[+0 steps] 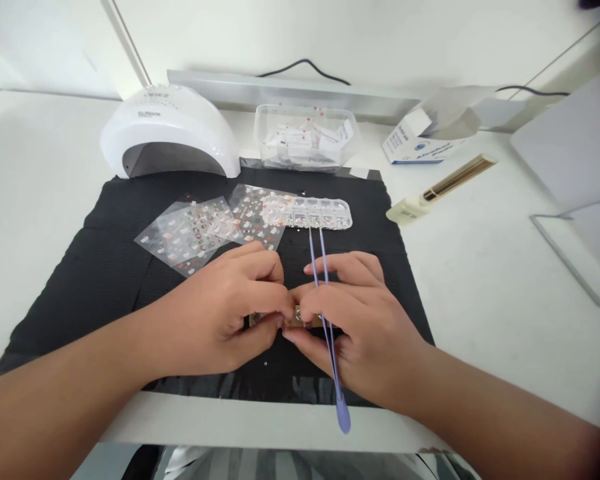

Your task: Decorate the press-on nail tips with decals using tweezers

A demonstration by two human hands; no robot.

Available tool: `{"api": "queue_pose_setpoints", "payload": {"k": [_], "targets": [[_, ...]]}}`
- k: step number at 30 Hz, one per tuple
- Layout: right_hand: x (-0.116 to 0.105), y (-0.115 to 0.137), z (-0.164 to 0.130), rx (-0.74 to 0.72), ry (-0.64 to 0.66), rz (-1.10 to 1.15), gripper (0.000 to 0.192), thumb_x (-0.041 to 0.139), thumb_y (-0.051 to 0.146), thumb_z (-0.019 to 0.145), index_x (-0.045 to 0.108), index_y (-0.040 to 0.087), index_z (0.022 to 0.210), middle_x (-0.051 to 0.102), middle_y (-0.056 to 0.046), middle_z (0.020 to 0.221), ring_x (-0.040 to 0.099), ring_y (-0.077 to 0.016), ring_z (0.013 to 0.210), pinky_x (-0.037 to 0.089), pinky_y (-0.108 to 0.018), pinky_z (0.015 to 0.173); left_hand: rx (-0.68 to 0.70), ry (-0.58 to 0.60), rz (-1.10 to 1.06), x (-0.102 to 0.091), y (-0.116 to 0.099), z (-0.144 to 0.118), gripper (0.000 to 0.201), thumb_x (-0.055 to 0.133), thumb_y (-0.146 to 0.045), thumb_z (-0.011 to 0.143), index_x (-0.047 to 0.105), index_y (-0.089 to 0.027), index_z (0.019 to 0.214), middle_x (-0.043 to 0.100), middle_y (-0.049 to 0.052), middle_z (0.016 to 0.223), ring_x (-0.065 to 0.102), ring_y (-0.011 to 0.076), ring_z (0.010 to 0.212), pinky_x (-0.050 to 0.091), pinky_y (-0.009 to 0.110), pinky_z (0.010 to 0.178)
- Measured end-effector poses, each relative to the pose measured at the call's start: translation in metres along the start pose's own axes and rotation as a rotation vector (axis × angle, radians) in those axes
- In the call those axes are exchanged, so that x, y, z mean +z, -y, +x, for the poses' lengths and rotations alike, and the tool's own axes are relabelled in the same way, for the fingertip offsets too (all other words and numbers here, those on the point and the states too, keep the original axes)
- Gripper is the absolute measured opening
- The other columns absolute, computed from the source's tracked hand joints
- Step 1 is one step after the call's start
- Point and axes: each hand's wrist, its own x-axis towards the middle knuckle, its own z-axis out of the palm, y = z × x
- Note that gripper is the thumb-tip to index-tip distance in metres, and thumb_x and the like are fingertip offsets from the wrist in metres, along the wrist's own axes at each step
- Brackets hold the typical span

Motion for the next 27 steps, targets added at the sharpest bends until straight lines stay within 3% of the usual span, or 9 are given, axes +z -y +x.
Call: {"api": "queue_pose_setpoints", "payload": {"k": [12,20,27], "targets": [[-0.0002,0.0007,0.0016,-0.009,-0.007,0.005,0.021,0.068,0.013,0.082,0.051,0.022,0.077,0.075,0.005,0.073,0.060,-0.0203,0.091,0.038,-0.039,0.085,0.030,0.071,0.064,-0.0018,0.0001,-0.0004,0.023,0.053,-0.007,0.090,0.072,-0.021,0.091,0.051,0.001,0.083,0.047,0.0163,0.077,0.038,0.033,0.075],[-0.0003,0.0009,0.0020,0.019,0.005,0.006,0.020,0.068,0.012,0.081,0.053,0.023,0.075,0.076,0.003,0.073,0.063,-0.0233,0.092,0.039,-0.040,0.082,-0.033,-0.096,0.021,-0.0092,-0.0045,-0.0028,0.019,0.051,-0.005,0.088,0.064,-0.019,0.088,0.054,0.000,0.078,0.050,0.0145,0.073,0.040,0.031,0.071],[0.0001,0.0008,0.0005,0.027,0.013,0.007,0.022,0.072,0.015,0.079,0.052,0.023,0.075,0.076,0.003,0.074,0.061,-0.0232,0.093,0.038,-0.040,0.084,-0.049,-0.037,0.030,-0.0077,-0.0045,-0.0024,0.015,0.052,-0.004,0.082,0.062,-0.015,0.079,0.053,0.000,0.079,0.047,0.0139,0.074,0.037,0.030,0.069]]}}
